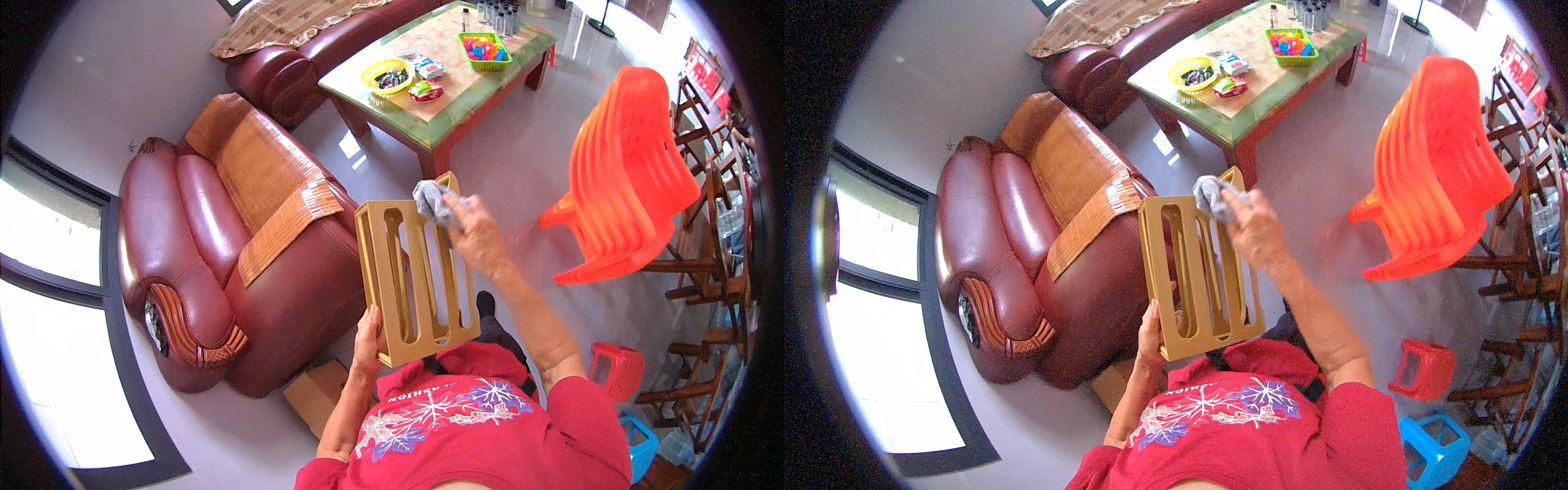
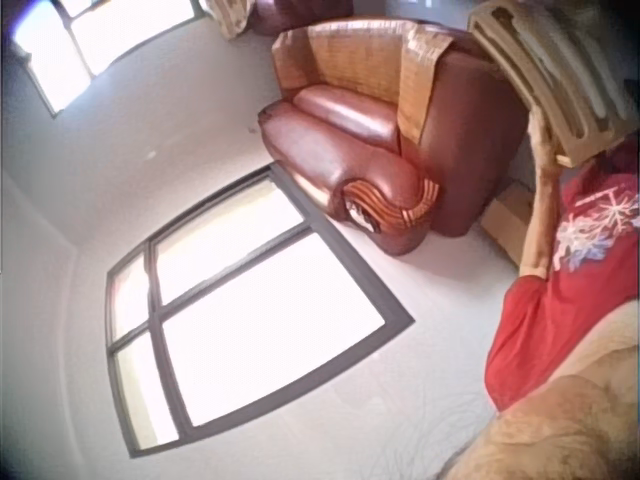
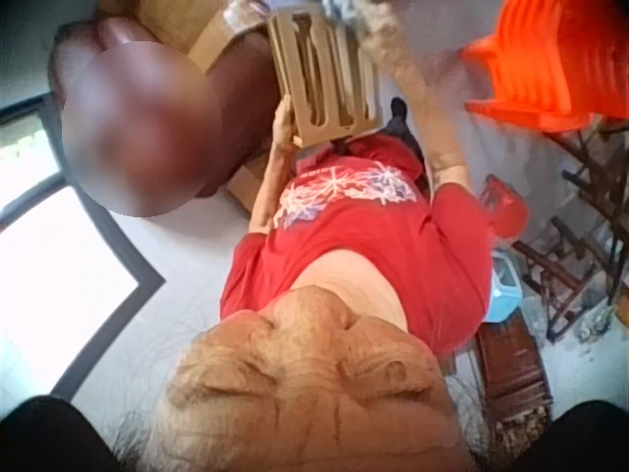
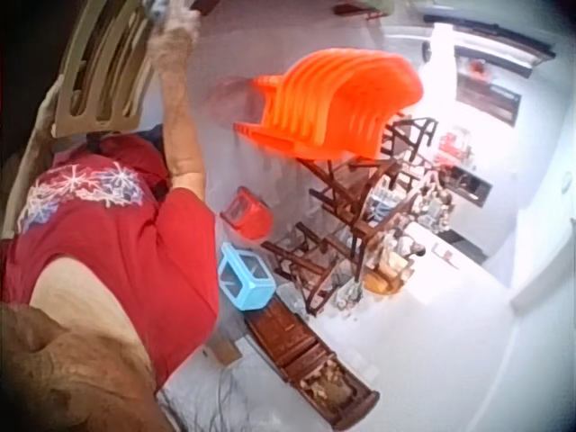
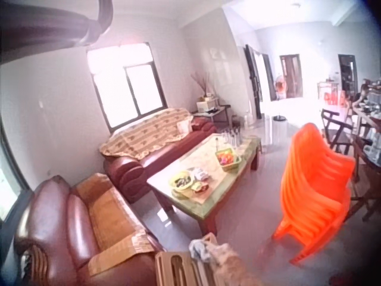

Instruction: The person wipes a blue plastic stool with a gray cloth, then cleans a cardboard box and a wooden rack. The person also picks up a black plastic bag from a sofa and holds it while moving around the room.

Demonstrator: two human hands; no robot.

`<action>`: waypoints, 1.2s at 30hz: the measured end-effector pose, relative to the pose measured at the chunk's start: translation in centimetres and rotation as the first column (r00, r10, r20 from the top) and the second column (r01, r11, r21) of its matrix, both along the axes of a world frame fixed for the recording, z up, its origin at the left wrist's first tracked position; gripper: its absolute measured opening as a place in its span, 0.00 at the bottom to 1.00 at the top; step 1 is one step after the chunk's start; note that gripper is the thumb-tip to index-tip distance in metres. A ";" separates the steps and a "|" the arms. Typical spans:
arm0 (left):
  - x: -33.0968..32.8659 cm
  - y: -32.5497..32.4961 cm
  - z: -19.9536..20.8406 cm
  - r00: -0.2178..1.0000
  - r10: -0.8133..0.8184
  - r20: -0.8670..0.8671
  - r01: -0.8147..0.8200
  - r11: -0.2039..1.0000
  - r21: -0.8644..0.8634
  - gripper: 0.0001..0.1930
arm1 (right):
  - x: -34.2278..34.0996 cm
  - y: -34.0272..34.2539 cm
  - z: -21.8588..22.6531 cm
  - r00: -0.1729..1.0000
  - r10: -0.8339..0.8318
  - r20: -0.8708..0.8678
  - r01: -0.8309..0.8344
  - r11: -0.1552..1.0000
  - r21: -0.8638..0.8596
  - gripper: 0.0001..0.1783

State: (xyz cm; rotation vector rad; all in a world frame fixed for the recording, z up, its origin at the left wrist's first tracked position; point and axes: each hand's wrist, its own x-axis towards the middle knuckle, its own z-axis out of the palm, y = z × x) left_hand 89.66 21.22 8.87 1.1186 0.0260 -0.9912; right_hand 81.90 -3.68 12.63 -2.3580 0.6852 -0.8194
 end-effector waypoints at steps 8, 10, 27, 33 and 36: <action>1.7 2.1 -0.2 0.983 0.112 0.147 -0.093 0.987 -0.129 0.19 | -8.0 6.2 -2.0 0.605 0.752 -0.261 -0.646 0.655 0.392 0.23; 1.7 2.7 0.6 0.970 0.050 0.236 -0.038 0.998 -0.055 0.18 | -9.4 5.5 -0.8 0.609 0.681 -0.407 -0.511 0.729 0.455 0.22; -2.0 -0.1 -1.3 0.934 -0.015 0.357 -0.073 0.970 0.232 0.32 | -6.0 12.5 0.1 0.558 0.745 -0.365 -0.710 0.656 0.256 0.13; -2.0 0.4 -0.4 0.914 -0.142 0.379 0.034 0.960 0.279 0.31 | -2.7 6.2 -1.2 0.880 0.429 -0.206 -0.417 0.903 0.101 0.26; -3.4 -0.7 0.1 0.912 -0.114 0.395 -0.004 0.959 0.284 0.28 | 1.0 3.2 -0.3 0.995 -0.088 -0.039 0.084 0.993 -0.088 0.25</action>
